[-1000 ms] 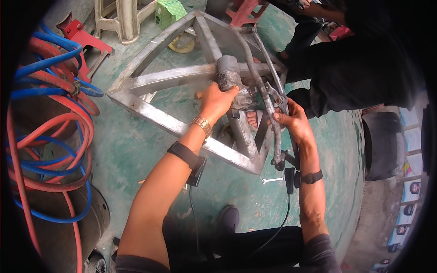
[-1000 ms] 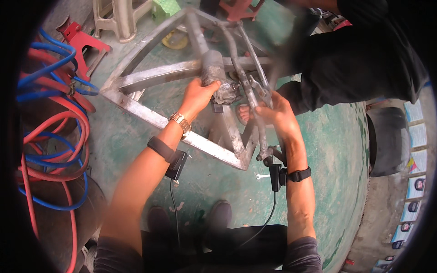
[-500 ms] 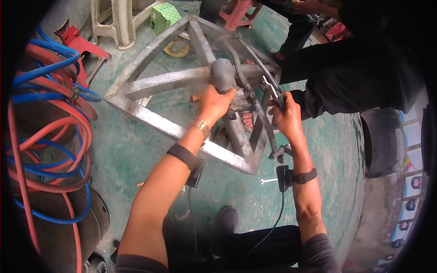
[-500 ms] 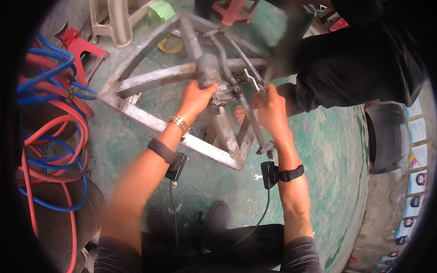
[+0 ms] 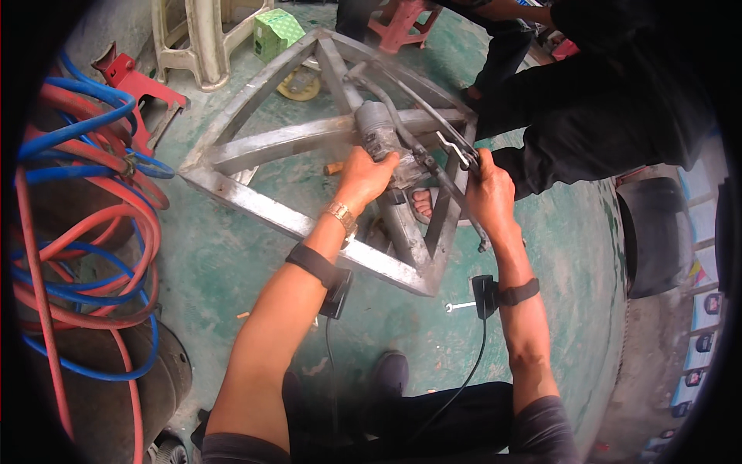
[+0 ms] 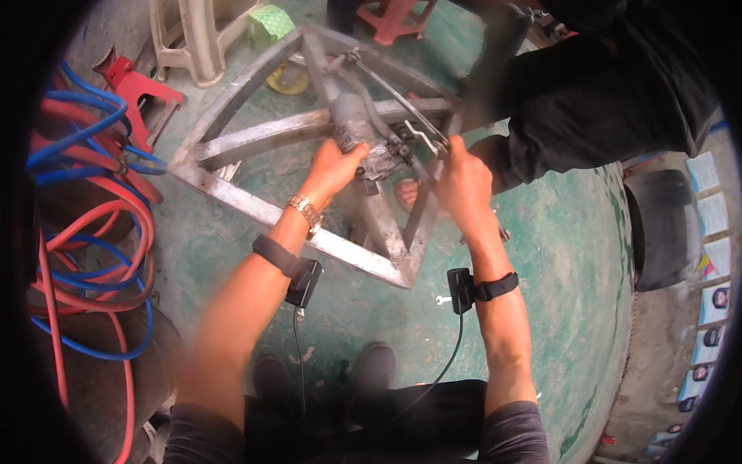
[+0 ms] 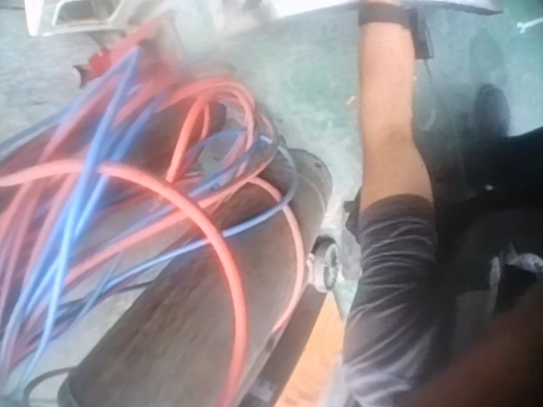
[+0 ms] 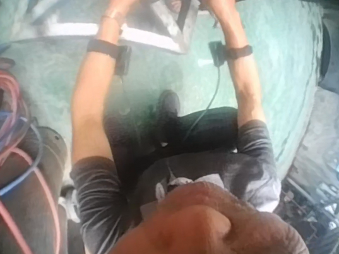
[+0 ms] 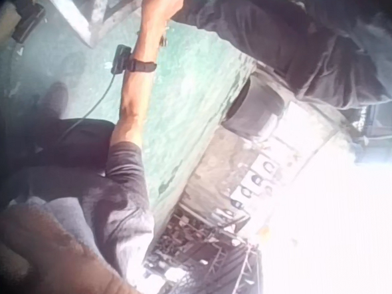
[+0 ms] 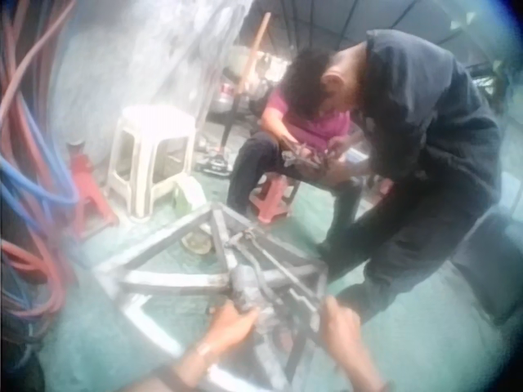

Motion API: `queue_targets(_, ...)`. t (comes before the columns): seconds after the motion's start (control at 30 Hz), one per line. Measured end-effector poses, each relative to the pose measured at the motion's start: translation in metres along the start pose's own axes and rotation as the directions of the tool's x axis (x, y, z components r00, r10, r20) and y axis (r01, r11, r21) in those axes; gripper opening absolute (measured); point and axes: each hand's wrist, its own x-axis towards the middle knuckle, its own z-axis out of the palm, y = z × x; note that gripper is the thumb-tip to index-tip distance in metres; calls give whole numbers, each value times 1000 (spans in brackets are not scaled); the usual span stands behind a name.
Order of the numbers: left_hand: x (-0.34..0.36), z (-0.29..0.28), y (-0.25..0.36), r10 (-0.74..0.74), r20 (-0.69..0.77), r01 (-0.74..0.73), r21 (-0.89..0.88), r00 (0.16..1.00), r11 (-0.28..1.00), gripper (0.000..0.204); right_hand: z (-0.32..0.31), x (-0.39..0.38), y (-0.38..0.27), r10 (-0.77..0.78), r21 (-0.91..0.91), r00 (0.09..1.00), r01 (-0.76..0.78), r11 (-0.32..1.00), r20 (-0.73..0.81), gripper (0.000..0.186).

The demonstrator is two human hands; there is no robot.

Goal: The person uses a pair of pliers and a wrench to work on a mechanical assembly mounted within a square metal frame, while another person works nearby.

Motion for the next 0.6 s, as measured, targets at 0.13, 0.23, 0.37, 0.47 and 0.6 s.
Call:
queue_targets(0.13, 0, 1, 2, -59, -6, 59, 5, 998, 998, 48, -3, 16, 11, -17, -50, 999, 19, 999, 47, 31)
queue_targets(0.23, -2, -1, 6, -105, 42, 106, -13, 994, 994, 45, -5, 27, 17, -93, -50, 995, 95, 994, 46, 32)
queue_targets(0.37, -6, -5, 11, -94, 60, 96, -25, 994, 995, 39, -7, 35, 20, -38, -54, 996, 43, 998, 85, 31)
queue_targets(0.47, -6, -9, 10, -72, 102, 79, -63, 992, 995, 33, -11, 46, 21, -8, -57, 995, 13, 998, 97, 29)
queue_targets(0.6, -3, -18, 8, -103, 162, 117, -76, 981, 990, 31, -17, 61, 20, -101, -11, 995, 101, 995, 6, 27)
